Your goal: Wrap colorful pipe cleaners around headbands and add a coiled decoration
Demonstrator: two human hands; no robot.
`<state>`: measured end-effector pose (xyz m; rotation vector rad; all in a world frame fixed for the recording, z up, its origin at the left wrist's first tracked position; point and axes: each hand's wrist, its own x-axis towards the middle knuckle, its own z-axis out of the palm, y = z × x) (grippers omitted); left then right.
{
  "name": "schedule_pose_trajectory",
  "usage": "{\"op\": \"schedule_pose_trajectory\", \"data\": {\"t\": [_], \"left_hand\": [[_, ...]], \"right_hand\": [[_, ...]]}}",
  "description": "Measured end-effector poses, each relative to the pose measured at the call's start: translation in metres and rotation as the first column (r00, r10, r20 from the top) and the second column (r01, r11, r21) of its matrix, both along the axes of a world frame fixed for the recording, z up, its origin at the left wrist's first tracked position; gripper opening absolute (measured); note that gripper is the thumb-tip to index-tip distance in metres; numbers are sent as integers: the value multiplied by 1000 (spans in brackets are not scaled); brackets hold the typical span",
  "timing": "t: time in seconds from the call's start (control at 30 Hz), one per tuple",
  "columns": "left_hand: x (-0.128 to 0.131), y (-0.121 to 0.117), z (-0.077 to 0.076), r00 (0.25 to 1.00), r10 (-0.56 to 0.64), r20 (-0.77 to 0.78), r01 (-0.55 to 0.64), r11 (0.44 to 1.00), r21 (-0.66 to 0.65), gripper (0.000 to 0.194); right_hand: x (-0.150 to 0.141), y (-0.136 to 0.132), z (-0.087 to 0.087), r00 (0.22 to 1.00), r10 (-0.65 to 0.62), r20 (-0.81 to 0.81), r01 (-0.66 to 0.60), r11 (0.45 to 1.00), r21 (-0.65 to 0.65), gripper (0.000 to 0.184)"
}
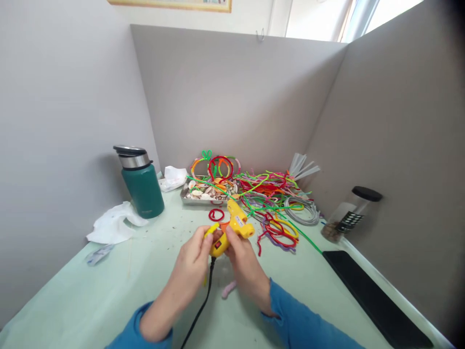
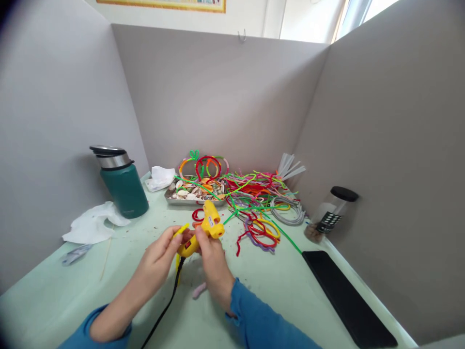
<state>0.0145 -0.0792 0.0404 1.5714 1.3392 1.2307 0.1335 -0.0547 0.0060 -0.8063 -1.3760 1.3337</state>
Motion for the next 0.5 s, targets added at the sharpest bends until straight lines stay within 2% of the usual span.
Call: {"op": "schedule_pose_trajectory", "data": {"t": [0.07,0.13,0.2,0.27,0.37,0.5], "left_hand": [[-7,15,2,994,16,108,-8,998,-68,33],[-15,32,1,989,93,111,-78,988,-132,34],[-22,48,-3,987,114,116,-89,975,-201,33],[-28,60,-10,982,110,153,-65,960,-273,34],[-33,70,-24,963,67,261,36,928,-372,27],[-35,71,-36,959,33,281,80,920,-383,27]], "right_hand": [[9,7,2,990,-9,-142,-4,996,-92,39],[18,14,6,972,-24,-235,-18,984,-175,36],[26,21,9,964,3,-267,-59,978,-202,35],[34,26,8,963,31,-267,-88,974,-207,33],[41,31,0,973,43,-227,-98,966,-240,30],[43,32,-12,989,61,-135,-98,955,-281,28]]}}
